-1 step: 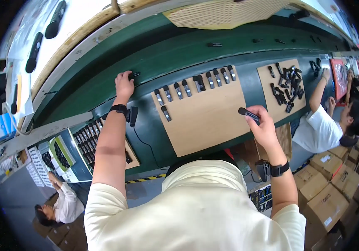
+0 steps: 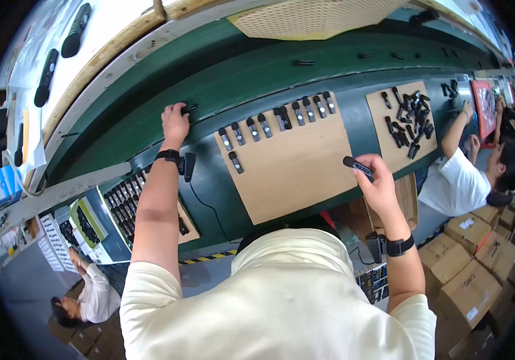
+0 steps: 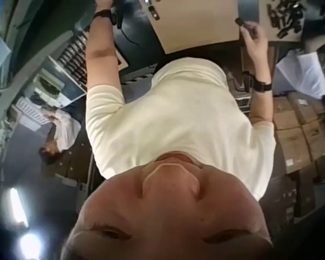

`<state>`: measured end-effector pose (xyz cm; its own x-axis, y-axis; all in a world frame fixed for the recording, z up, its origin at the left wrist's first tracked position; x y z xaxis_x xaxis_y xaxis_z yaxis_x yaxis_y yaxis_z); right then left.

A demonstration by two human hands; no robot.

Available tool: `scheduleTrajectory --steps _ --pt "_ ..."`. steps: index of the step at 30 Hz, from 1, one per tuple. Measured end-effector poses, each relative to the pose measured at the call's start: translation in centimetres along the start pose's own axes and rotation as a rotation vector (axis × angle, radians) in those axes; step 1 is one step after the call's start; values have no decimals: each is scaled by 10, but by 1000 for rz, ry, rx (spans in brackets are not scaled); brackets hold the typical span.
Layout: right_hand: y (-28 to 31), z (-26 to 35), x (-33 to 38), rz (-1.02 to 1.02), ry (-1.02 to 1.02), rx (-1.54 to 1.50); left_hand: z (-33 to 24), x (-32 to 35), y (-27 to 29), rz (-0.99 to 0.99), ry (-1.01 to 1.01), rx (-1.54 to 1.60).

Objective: The person places a cardboard sheet on the table, picks up microphones and receivers from the conveyor belt, and aligns them on the sheet. The person then picks up a microphone and a receiver at a time, presses them together, and returns the assembled units to the sheet.

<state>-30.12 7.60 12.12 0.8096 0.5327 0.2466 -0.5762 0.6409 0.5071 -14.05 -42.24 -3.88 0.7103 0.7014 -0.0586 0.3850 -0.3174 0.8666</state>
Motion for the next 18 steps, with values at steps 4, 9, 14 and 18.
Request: scheduleTrajectory --steps 4,9,14,18 --pt "2 3 29 -42 0 -22 5 0 1 -12 80 17" --pt "-30 35 24 86 56 -93 -11 41 25 -132 73 398" --pt "-59 79 16 221 176 -152 -63 133 69 -184 101 801" --pt "-62 123 23 318 322 -201 -130 205 126 -42 333 1065"
Point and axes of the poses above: each hand's wrist, its own x-axis away from the middle knuckle, its own y-axis out of the back of the hand, z = x × y, the point moved 9 cm from there along -x, towards the middle knuckle, and after that the axes turned 6 degrees about x, right-handed, at the moved point
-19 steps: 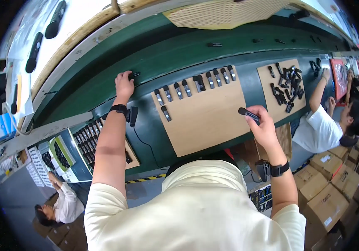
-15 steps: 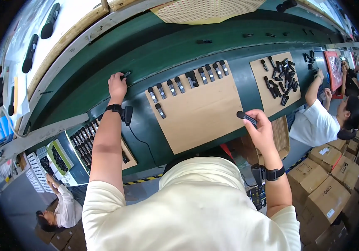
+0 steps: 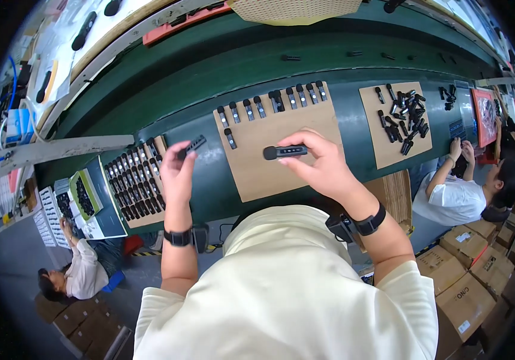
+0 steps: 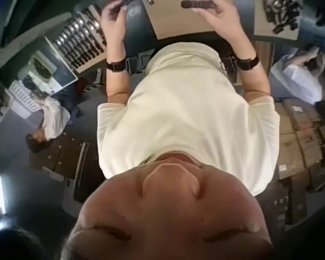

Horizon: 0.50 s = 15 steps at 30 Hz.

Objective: The person places a cardboard sheet on the table, picks up microphones and receivers from the conveyor belt, and aligns them on the sheet. The person then picks up a microphone and a receiver at a time, presses them together, and returns the assembled units to the sheet.

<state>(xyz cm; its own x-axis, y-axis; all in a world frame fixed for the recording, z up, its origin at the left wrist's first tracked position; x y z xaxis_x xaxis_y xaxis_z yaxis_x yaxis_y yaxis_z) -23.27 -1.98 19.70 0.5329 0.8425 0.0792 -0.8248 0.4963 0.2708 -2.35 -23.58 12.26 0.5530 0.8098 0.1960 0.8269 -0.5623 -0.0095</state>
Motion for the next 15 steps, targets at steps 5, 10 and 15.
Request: scheduleTrajectory --steps 5,10,15 --pt "-2 48 8 83 224 11 -80 62 -32 119 -260 86" --pt "11 81 23 71 392 16 -130 88 -66 240 -460 74" --pt "19 95 32 65 494 7 -151 99 -93 367 -573 37"
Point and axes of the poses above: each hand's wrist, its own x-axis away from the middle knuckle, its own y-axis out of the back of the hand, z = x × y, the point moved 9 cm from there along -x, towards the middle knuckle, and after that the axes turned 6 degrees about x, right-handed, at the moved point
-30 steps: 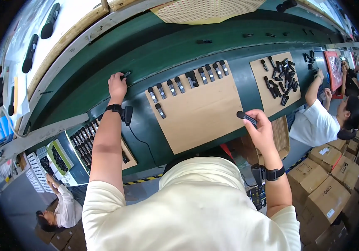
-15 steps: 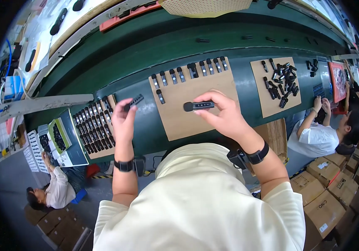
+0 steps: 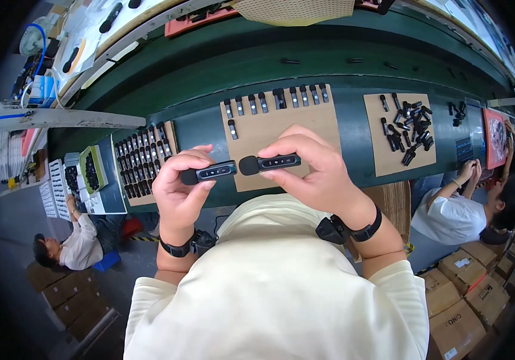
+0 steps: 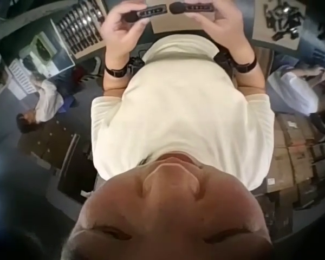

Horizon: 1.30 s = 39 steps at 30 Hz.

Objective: The person places a cardboard sheet on the table, picks up microphones and receivers from the conveyor belt, and aligns them on the sheet. The person then picks up a microphone and a receiver at a time, presses them together, and returns the assembled units to the sheet.

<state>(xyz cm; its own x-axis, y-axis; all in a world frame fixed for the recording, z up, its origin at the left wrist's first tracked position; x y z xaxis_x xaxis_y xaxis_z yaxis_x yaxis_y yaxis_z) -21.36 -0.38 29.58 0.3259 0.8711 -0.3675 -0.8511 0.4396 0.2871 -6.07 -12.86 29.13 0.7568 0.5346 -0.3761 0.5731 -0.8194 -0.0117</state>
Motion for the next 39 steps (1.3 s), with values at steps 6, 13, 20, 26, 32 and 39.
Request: scheduleTrajectory --steps 6,13,20,26,32,39 --pt "11 5 8 -22 47 11 -6 -4 -18 85 -37 -33" --pt "17 7 11 -27 86 27 -6 -4 -25 118 -61 -41" --pt "16 8 12 -29 88 49 -6 -5 -26 113 -71 -52" --pt "16 10 10 -39 69 54 -11 -8 -23 78 -71 -53" --pt "13 11 12 -13 124 41 -11 -11 -27 76 -109 -168" --pt "26 0 14 -179 84 -131 -7 -17 -34 157 -123 -332"
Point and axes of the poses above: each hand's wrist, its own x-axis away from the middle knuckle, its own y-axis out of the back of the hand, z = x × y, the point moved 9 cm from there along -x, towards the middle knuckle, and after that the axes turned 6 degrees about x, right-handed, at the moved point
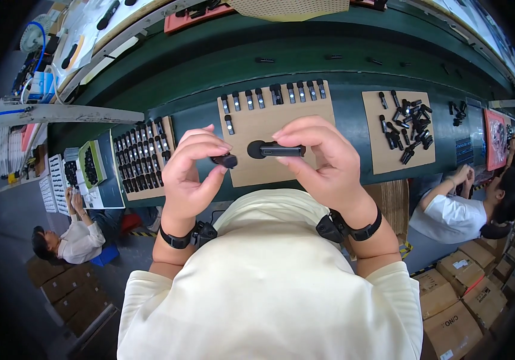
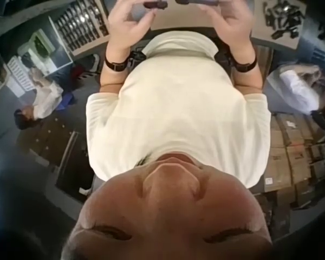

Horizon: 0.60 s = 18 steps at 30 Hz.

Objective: The person places a cardboard sheet on the table, picks up microphones and receivers from the conveyor belt, and aligns them on the sheet. The person then picks up a microphone and a receiver at a time, presses them together, and returns the assembled units to the sheet.

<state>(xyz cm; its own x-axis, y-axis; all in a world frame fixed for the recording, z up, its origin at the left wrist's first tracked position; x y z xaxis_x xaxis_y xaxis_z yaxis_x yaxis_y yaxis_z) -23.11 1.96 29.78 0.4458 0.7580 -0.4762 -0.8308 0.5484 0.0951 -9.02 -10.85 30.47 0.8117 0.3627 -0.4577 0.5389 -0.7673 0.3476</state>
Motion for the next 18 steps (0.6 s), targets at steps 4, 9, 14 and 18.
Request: scheduleTrajectory --steps 4,9,14,18 --pt "-11 9 -4 165 77 381 14 6 -2 -64 65 151" --pt "-38 8 -8 191 184 469 19 8 -6 -104 88 183" --pt "-47 5 -13 161 168 364 10 5 -6 -99 3 68" --pt "-50 0 -14 157 183 357 11 7 -4 -93 -30 10"
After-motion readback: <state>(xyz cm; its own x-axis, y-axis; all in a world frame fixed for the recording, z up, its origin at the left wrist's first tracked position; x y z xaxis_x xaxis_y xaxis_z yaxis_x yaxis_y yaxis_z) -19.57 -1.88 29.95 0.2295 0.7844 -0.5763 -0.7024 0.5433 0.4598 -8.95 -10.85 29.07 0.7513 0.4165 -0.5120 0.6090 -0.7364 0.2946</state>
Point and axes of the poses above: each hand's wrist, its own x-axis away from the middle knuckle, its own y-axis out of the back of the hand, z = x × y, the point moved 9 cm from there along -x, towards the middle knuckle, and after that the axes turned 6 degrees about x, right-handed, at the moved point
